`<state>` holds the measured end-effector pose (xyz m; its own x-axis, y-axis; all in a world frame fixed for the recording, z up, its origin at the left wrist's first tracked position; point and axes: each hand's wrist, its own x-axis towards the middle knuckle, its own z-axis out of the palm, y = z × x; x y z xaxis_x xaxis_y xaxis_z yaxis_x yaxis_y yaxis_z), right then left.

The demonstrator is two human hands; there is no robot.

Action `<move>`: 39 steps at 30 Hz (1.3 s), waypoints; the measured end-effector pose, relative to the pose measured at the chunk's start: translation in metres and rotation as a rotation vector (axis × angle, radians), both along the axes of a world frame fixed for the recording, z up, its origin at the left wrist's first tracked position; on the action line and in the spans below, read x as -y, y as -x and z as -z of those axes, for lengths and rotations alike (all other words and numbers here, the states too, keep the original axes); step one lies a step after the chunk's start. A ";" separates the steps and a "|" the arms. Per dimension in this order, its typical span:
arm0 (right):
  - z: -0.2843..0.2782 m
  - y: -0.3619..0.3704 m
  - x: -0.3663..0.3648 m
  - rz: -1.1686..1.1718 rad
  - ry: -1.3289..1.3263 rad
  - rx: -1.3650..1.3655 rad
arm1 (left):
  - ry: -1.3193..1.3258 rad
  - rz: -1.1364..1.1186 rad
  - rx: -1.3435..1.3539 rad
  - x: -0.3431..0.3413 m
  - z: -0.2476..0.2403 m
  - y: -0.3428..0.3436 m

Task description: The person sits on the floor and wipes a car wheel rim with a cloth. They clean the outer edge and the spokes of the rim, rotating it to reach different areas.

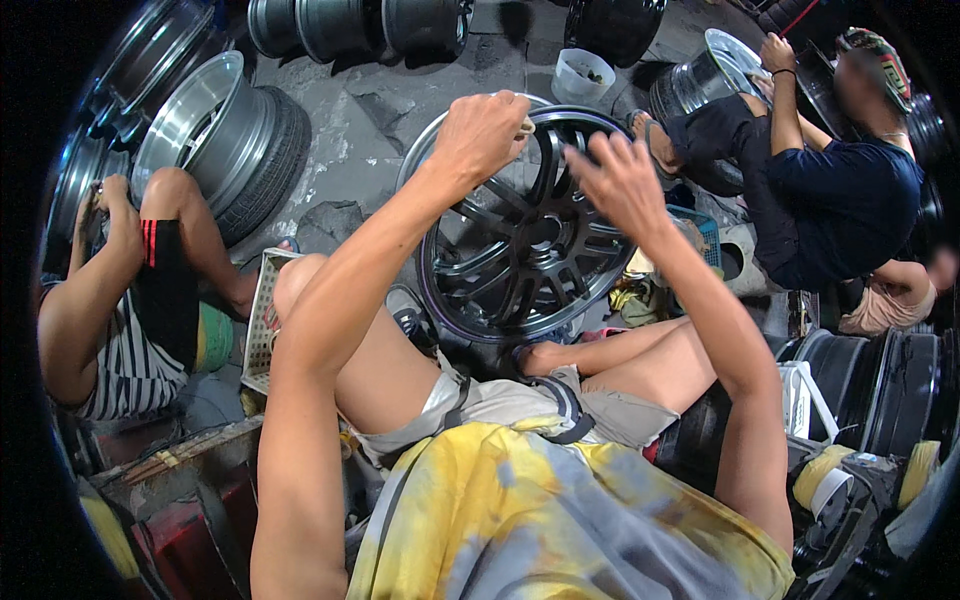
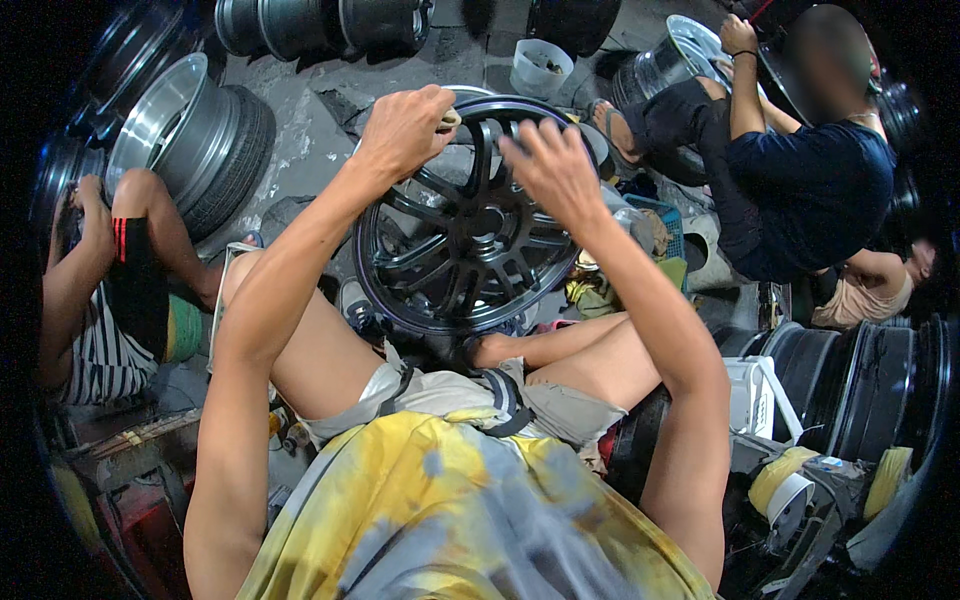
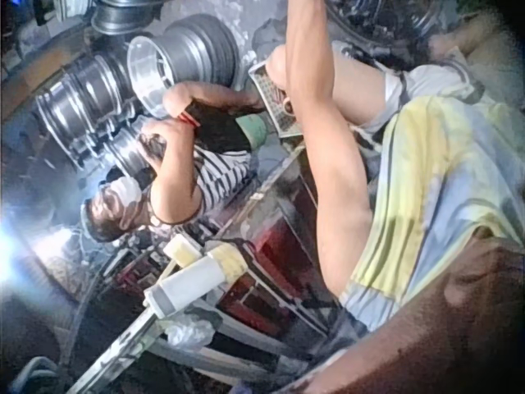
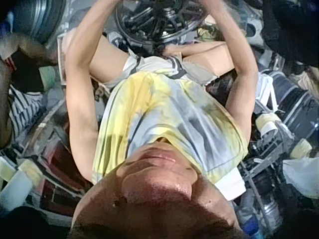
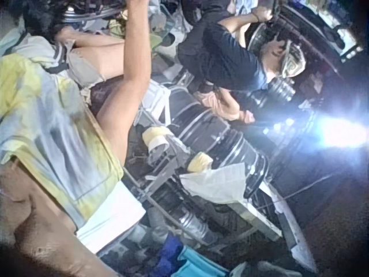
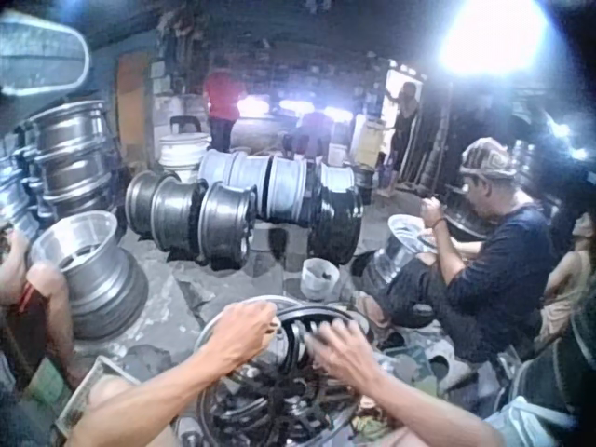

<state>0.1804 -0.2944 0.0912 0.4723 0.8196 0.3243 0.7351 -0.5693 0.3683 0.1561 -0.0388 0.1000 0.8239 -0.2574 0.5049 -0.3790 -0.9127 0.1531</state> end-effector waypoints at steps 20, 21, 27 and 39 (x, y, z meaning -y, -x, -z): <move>0.070 0.063 -0.012 0.217 -0.541 -0.503 | 0.112 0.030 0.050 -0.005 0.003 -0.005; 0.079 0.073 -0.019 0.268 -0.796 -0.600 | 0.130 0.043 0.041 -0.004 0.002 -0.004; 0.046 0.046 -0.050 0.534 -1.392 -1.211 | 0.352 -0.002 -0.020 0.002 -0.002 0.003; 0.079 0.117 -0.027 0.241 -1.137 -0.913 | 0.625 -0.002 -0.138 -0.015 0.006 0.006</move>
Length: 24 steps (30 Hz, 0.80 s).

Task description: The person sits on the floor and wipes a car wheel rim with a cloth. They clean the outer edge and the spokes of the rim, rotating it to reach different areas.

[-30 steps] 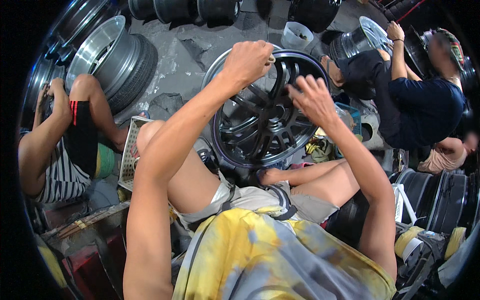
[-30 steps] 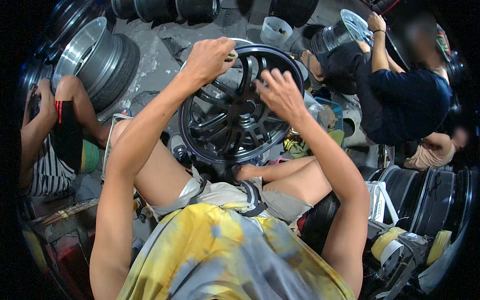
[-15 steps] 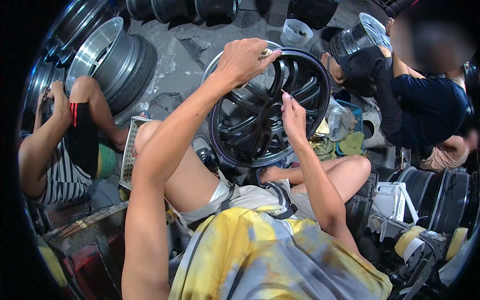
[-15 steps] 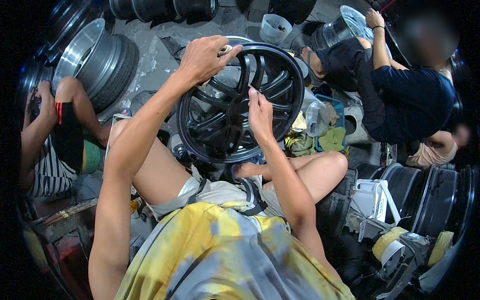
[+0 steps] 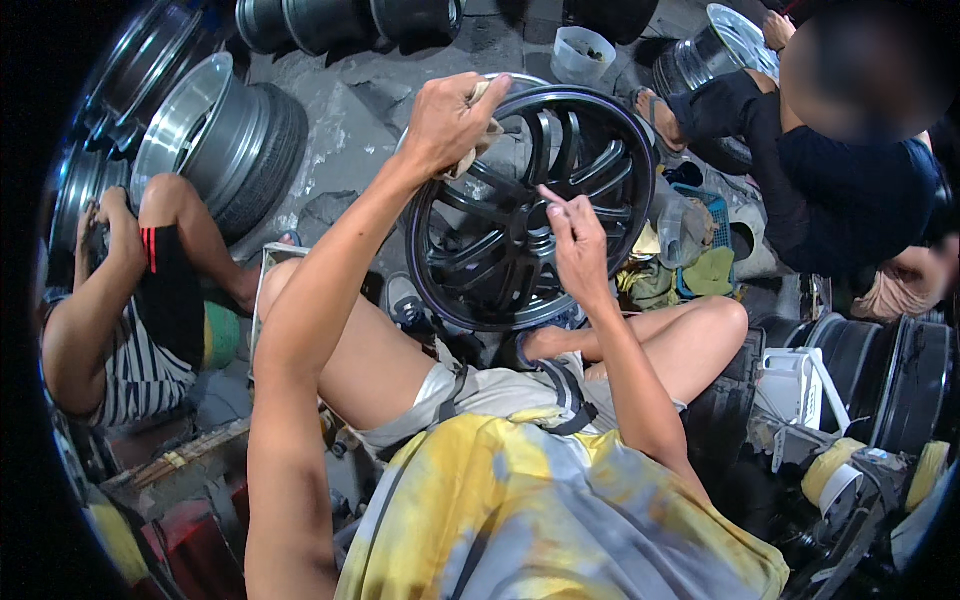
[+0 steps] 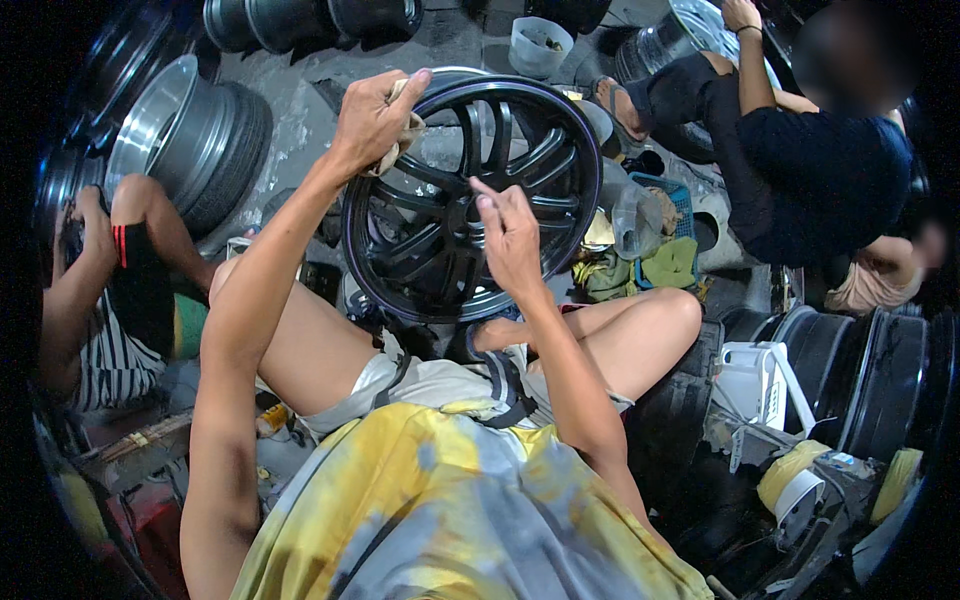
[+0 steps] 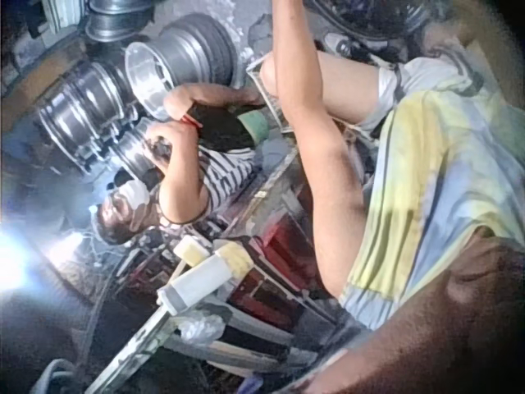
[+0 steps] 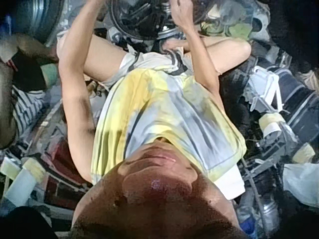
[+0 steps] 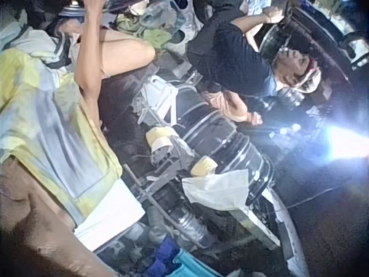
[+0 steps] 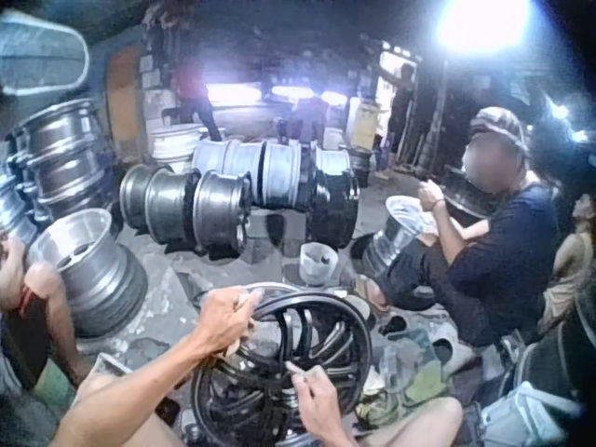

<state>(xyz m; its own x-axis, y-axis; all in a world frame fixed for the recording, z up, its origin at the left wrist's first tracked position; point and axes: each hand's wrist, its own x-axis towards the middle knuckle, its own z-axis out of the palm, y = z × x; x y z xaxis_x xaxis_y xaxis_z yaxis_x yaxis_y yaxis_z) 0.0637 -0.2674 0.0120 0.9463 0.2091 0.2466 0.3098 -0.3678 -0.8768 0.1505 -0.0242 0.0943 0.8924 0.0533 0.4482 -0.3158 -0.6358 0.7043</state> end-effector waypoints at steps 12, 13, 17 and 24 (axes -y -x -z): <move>-0.032 -0.012 -0.044 -0.113 0.116 0.157 | -0.024 0.032 0.047 -0.003 -0.002 0.001; -0.030 -0.009 -0.034 -0.051 0.110 0.000 | -0.050 0.029 0.087 -0.003 -0.002 0.001; -0.027 -0.008 -0.034 -0.014 0.012 0.027 | -0.071 0.048 0.100 0.002 -0.004 -0.002; -0.022 -0.019 -0.036 -0.057 0.311 0.161 | -0.219 0.008 0.195 0.004 -0.003 0.002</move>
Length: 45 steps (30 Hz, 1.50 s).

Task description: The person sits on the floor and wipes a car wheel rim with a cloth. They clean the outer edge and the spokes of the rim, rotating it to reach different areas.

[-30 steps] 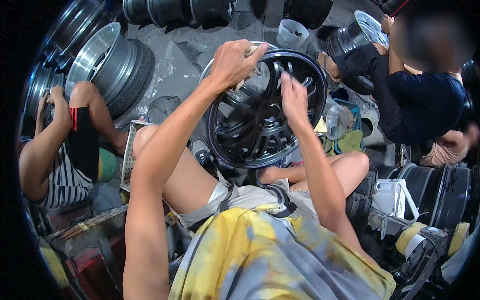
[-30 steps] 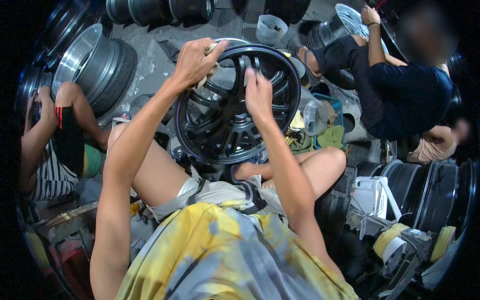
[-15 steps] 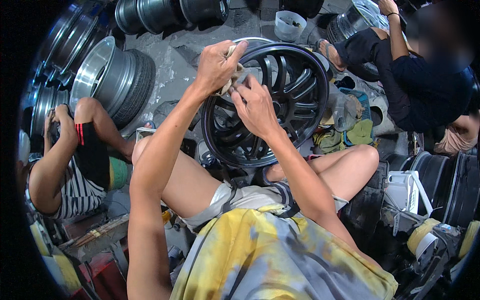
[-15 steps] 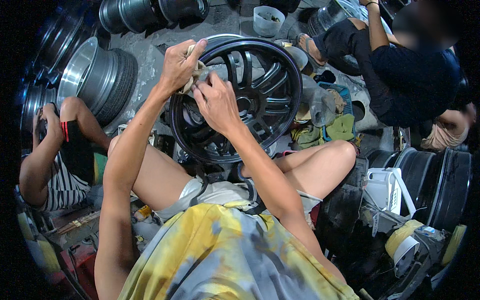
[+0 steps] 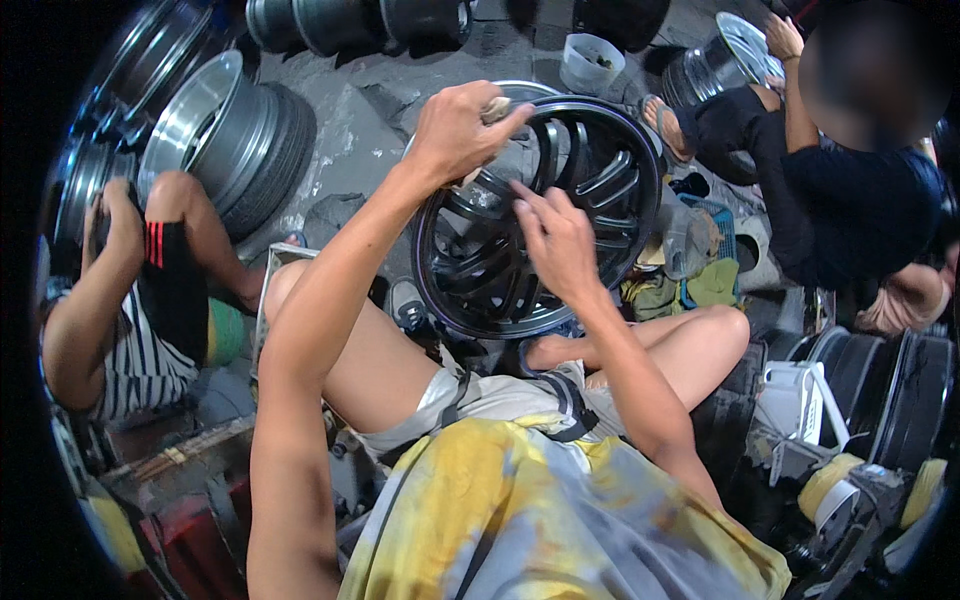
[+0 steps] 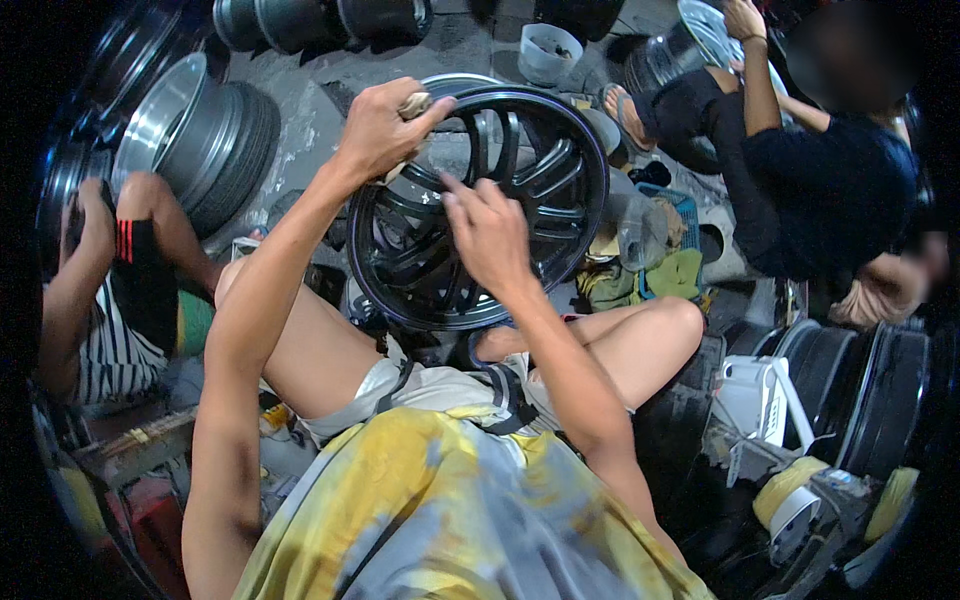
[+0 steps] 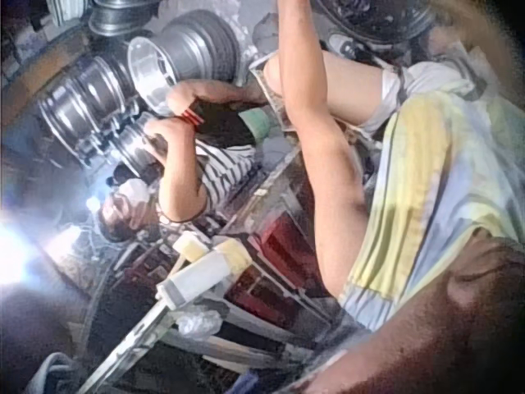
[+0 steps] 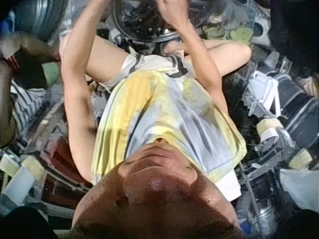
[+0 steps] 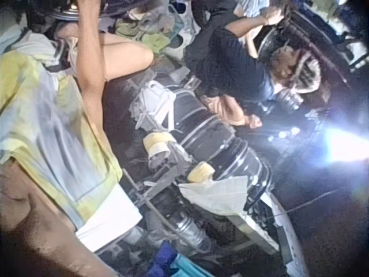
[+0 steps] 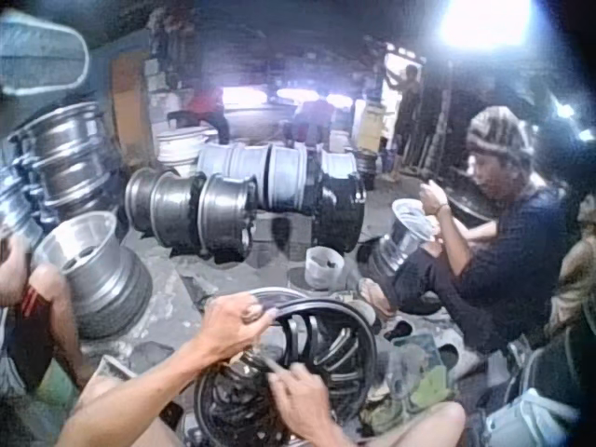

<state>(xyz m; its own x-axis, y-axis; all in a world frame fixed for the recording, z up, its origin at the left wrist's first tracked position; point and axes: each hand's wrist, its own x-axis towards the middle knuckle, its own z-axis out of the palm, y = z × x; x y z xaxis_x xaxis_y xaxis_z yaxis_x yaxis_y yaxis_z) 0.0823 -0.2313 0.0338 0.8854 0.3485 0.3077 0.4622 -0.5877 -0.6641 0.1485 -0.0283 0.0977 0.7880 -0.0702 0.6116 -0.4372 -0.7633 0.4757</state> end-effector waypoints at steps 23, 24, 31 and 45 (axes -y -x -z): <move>-0.049 -0.077 0.041 -0.431 0.846 0.674 | -0.376 -0.098 -0.120 0.000 0.000 -0.020; -0.054 -0.084 0.041 -0.391 0.885 0.689 | -0.370 -0.102 -0.111 0.001 -0.002 -0.017; -0.036 -0.087 0.033 -0.177 0.726 0.775 | -0.399 -0.132 -0.272 -0.015 -0.009 0.006; -0.017 -0.079 0.013 0.056 0.602 0.742 | -0.258 -0.115 -0.204 -0.015 -0.001 0.002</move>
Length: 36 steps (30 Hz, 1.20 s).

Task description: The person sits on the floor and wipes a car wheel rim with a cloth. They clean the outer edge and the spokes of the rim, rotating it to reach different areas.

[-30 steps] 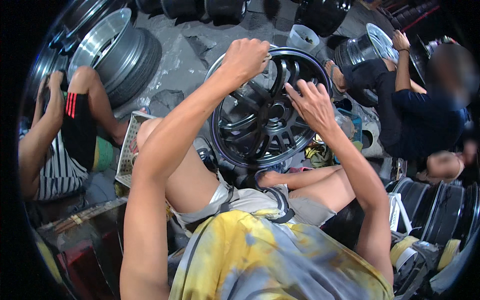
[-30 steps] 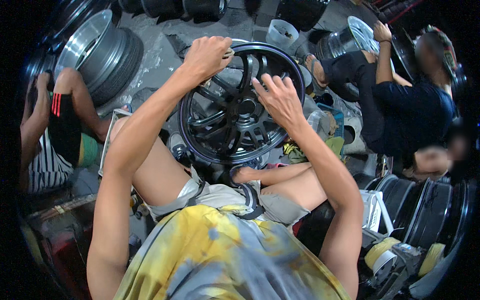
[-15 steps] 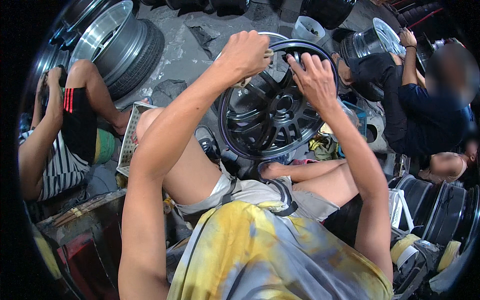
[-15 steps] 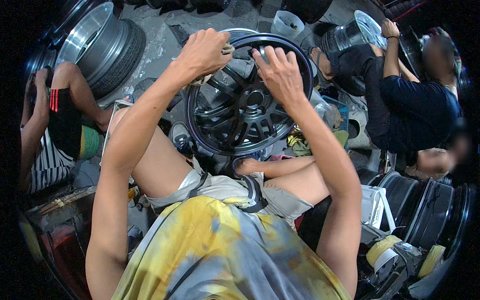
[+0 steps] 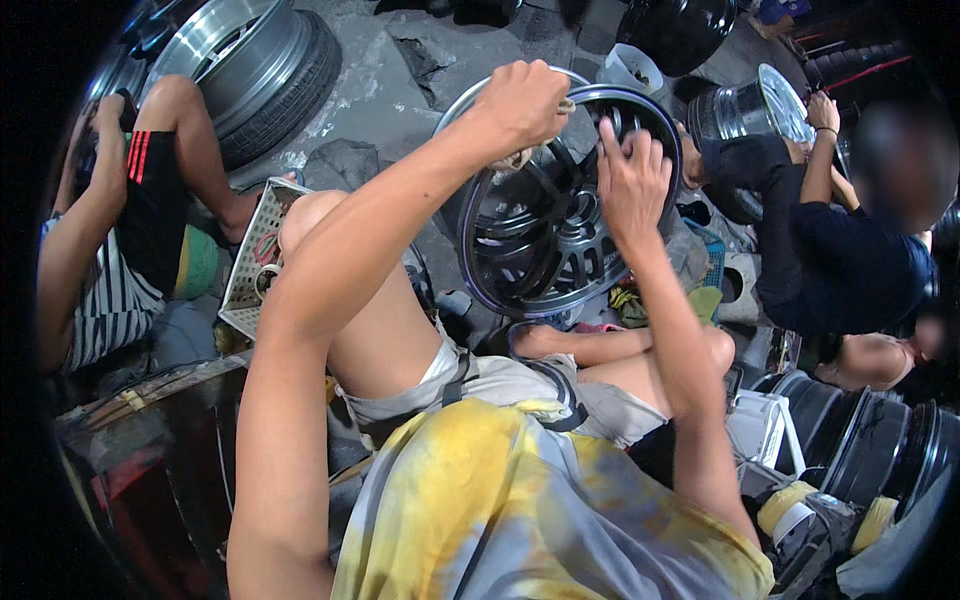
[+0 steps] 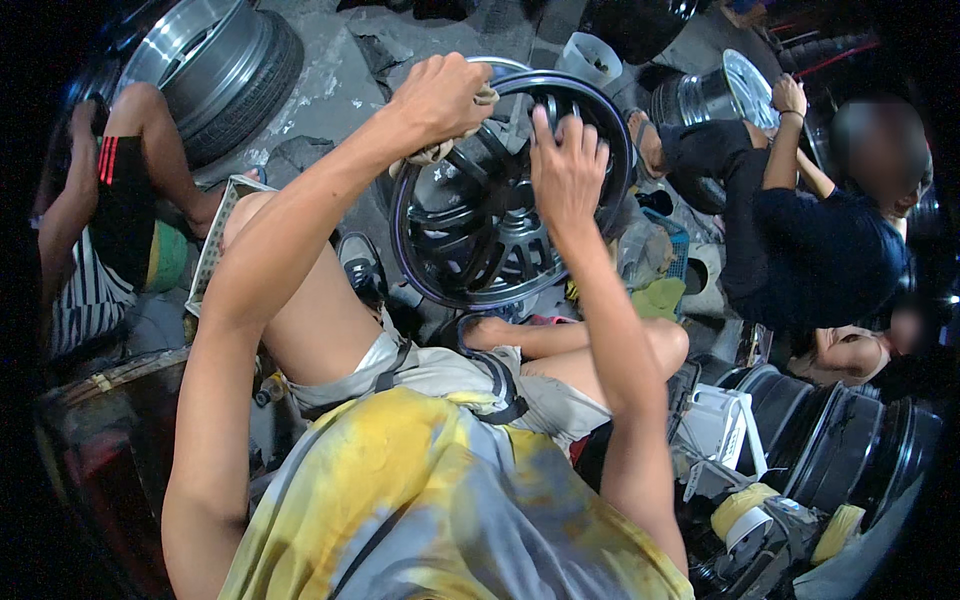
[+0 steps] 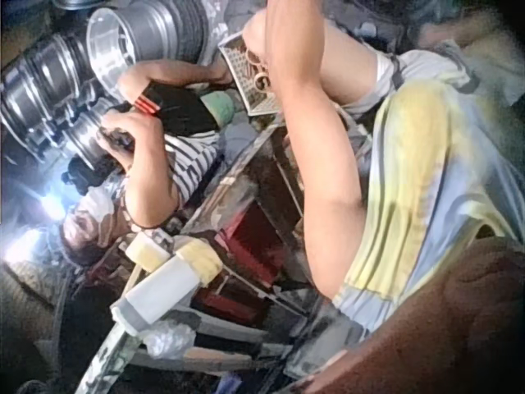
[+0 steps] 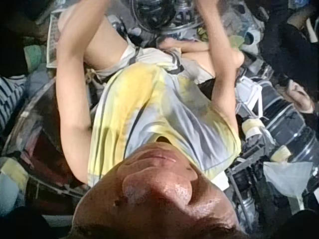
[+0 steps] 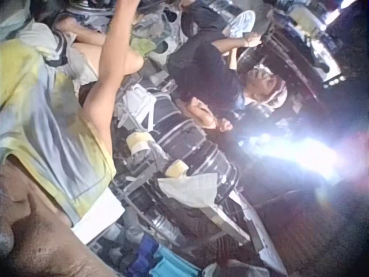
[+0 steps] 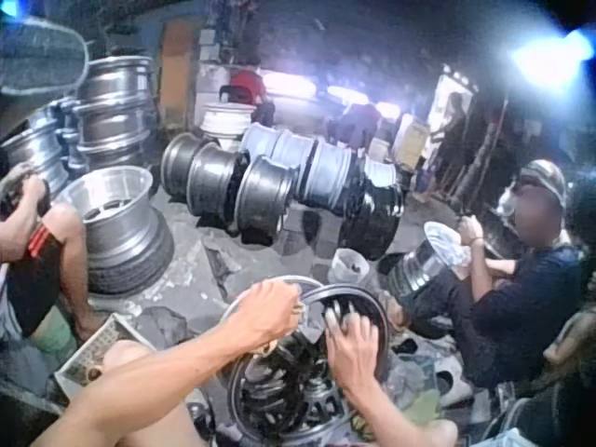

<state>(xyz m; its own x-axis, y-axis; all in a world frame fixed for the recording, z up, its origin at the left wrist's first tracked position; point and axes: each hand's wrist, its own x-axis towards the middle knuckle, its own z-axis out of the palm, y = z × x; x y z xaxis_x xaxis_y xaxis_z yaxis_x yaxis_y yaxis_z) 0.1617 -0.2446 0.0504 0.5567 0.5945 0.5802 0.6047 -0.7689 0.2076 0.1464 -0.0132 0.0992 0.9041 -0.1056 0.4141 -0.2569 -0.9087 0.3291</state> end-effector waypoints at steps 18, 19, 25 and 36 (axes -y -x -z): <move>0.058 0.081 -0.004 0.132 -0.554 -0.390 | 0.018 0.049 0.030 0.011 -0.003 0.018; 0.059 0.085 0.003 0.114 -0.617 -0.466 | 0.038 0.048 0.007 0.010 -0.003 0.019; 0.028 0.099 0.021 -0.143 -0.562 -0.468 | 0.095 0.077 -0.034 0.001 -0.004 0.024; 0.012 0.108 -0.036 -0.221 -0.655 -0.574 | 0.135 0.133 0.025 -0.003 -0.002 0.027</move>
<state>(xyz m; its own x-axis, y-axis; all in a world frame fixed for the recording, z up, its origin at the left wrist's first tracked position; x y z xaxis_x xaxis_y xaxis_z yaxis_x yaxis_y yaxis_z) 0.0539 -0.2090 0.0383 0.7773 0.3705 0.5085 0.6289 -0.4807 -0.6111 0.1191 -0.0099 0.1013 0.8751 -0.1650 0.4550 -0.3812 -0.8141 0.4380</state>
